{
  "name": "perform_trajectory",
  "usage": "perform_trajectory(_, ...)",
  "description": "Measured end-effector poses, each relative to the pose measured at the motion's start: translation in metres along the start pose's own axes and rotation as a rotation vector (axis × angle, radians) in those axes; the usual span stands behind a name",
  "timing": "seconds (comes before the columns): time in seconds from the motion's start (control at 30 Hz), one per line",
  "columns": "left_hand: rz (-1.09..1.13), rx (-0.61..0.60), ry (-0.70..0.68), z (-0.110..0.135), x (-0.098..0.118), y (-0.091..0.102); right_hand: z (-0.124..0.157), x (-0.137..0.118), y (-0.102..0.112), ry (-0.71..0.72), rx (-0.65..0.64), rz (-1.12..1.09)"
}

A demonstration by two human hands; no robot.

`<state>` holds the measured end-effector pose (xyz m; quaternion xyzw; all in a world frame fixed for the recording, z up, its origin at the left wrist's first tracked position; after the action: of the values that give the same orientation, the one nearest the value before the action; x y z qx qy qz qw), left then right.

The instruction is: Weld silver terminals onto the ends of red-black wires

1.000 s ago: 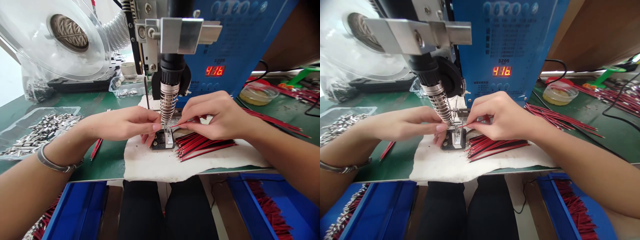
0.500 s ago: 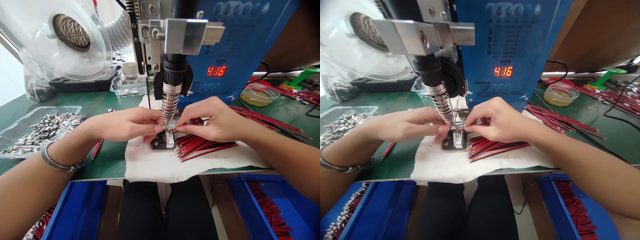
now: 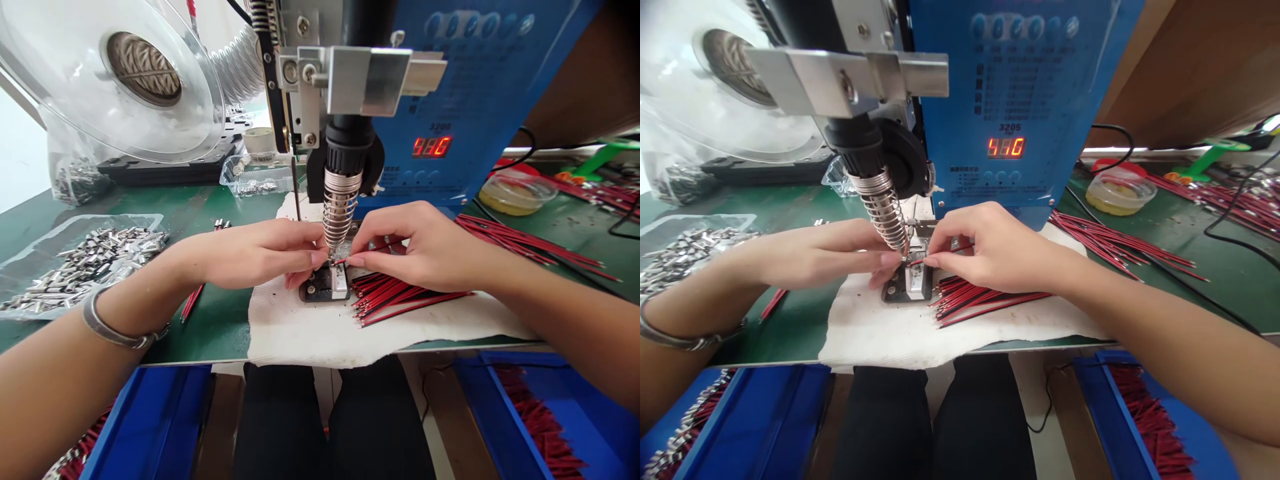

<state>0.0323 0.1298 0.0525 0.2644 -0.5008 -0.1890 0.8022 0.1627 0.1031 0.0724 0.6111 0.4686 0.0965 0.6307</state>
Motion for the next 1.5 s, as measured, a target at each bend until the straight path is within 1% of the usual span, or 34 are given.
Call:
perform_trajectory(0.17,-0.053,0.001,-0.015,-0.0007,0.0027,0.0005,-0.0007,-0.0036,-0.0005,0.015,0.020,-0.022)
perform_trajectory(0.47,-0.055,0.007,-0.005,-0.0006,0.0029,0.0016,0.0008,-0.0077,0.0007,0.021,0.085,0.003)
perform_trajectory(0.63,-0.060,0.003,-0.023,-0.0010,0.0044,0.0013,0.0008,-0.0075,0.0005,0.006,0.080,-0.003)
perform_trajectory(0.8,-0.050,0.008,-0.002,-0.0019,0.0038,0.0011,0.0007,-0.0077,-0.0005,0.004,0.074,-0.018)
perform_trajectory(1.1,-0.045,-0.002,0.005,-0.0021,0.0012,0.0007,0.0028,-0.0038,-0.0017,-0.078,0.109,-0.055)
perform_trajectory(1.3,-0.026,0.003,-0.010,-0.0022,0.0023,0.0007,0.0051,-0.0001,-0.0035,-0.165,0.114,-0.116)
perform_trajectory(1.5,-0.019,0.004,0.001,-0.0022,0.0009,0.0005,0.0060,0.0002,-0.0065,-0.206,0.143,-0.188)
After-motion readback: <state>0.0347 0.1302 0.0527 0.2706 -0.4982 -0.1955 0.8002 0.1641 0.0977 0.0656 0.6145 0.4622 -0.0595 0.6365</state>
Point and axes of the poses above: each hand's wrist, its own z-axis away from the middle knuckle, its own y-axis out of the back of the hand, x = y × z, the point moved 8 cm from there along -z, towards the middle knuckle, and after that the axes turned 14 degrees about -x, right-handed, at the moved point
